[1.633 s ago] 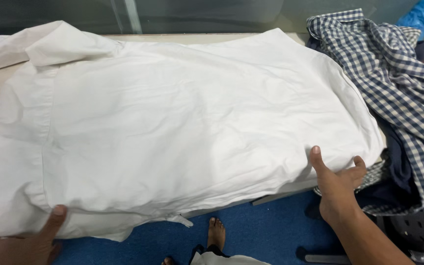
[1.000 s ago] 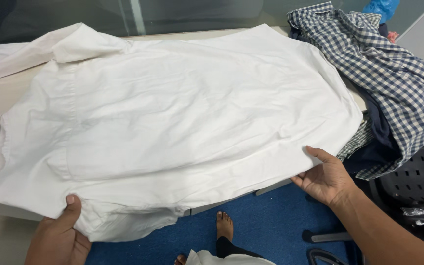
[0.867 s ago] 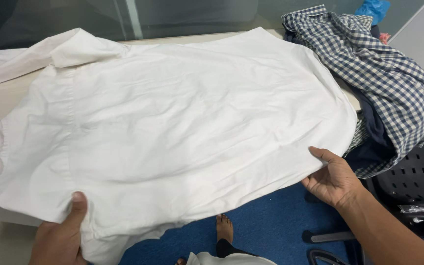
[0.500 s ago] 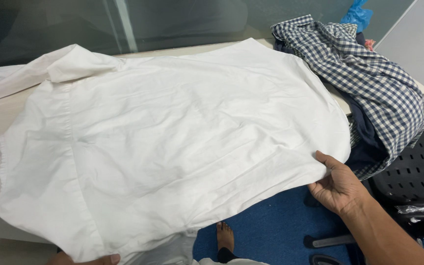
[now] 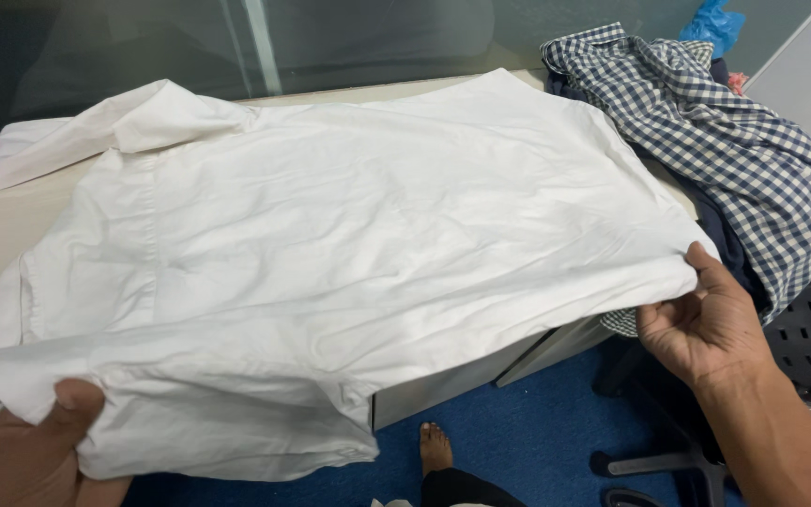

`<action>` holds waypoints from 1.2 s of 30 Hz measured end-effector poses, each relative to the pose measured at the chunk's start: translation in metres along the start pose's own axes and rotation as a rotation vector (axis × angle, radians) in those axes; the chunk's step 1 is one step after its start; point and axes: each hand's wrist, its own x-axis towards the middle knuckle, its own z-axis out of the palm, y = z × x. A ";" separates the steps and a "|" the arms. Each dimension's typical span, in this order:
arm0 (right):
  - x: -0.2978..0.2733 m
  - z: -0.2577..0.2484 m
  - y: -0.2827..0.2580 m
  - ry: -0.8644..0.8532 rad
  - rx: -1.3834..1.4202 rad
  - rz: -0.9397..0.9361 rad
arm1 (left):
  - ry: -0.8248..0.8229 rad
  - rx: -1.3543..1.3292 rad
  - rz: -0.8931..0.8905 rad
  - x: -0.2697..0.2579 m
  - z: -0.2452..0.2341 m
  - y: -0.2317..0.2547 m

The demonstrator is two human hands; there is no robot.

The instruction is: The person folds a white long-sleeved shirt on a light-colored table, smoothing the fabric and aligning the sleeves. The folded shirt is then placed into an open suitcase containing other clothes.

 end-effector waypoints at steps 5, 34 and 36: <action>0.010 0.030 -0.009 -0.195 0.085 -0.041 | -0.188 -0.165 -0.229 0.053 0.027 0.056; 0.202 0.169 0.069 -0.629 -2.015 -0.525 | 0.225 0.823 -0.887 0.151 0.129 0.059; 0.194 0.172 0.073 -0.627 -2.020 -0.518 | 0.157 0.912 -0.929 0.142 0.128 0.058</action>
